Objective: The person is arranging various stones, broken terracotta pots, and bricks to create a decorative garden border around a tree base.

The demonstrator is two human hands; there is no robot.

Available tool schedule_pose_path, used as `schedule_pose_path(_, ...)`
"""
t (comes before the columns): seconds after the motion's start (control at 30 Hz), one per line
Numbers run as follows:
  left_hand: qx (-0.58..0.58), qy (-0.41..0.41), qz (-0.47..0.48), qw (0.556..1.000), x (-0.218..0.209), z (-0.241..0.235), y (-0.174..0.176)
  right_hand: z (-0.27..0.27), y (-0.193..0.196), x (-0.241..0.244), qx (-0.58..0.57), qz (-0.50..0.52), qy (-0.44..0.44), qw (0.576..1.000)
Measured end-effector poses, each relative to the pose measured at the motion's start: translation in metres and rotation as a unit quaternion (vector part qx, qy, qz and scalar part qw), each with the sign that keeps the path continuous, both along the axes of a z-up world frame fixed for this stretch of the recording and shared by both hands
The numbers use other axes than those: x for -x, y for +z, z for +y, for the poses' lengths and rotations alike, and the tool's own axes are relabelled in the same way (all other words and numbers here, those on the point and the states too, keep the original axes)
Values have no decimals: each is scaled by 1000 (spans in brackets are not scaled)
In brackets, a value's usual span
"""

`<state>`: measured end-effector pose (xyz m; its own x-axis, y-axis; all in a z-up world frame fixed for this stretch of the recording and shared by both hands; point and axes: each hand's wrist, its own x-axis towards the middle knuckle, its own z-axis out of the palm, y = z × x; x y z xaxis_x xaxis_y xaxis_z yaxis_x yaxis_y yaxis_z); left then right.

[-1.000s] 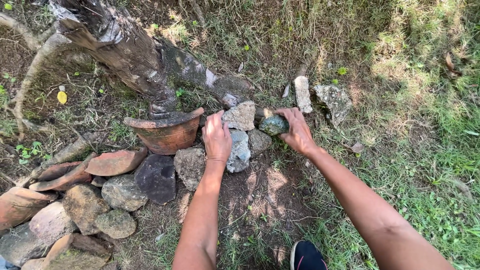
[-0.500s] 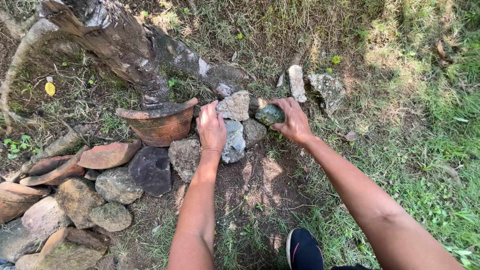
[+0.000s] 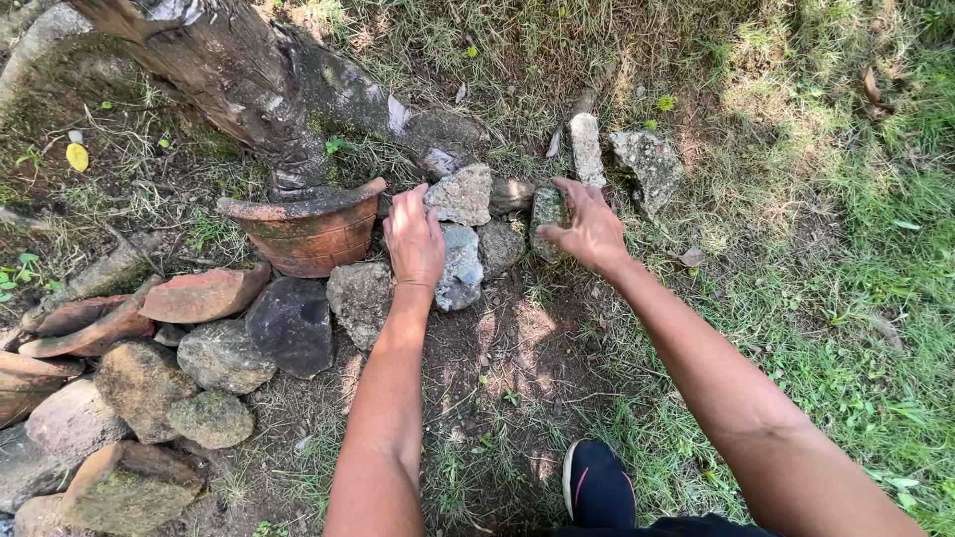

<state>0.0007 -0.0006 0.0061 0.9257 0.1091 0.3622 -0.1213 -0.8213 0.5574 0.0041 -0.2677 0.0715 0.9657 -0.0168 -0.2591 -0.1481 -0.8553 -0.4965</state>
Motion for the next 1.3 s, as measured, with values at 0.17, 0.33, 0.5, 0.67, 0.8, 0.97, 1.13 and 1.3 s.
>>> schedule_pose_path(0.17,2,2,-1,1000,0,0,-4,16,-12,0,46,12,-15,999)
schedule_pose_path(0.33,2,3,-4,1000,0,0,-2,3,-38,-5,4,-38,-26,999)
schedule_pose_path(0.5,0,4,-6,1000,0,0,-2,-6,-12,15,-165,-40,-42,985)
schedule_pose_path(0.67,-2,0,-3,1000,0,1,-4,-35,-32,22,-474,132,-60,869)
schedule_pose_path(0.8,4,-9,-5,1000,1,1,-2,-38,-43,29,-431,178,21,884)
schedule_pose_path(0.97,0,-2,-6,1000,0,0,-1,-21,-20,21,-190,145,96,966)
schedule_pose_path(1.13,8,2,5,1000,0,1,-6,0,-30,29,-48,115,106,987)
schedule_pose_path(1.3,0,0,-12,1000,-1,0,-8,0,-30,37,-205,170,-73,961)
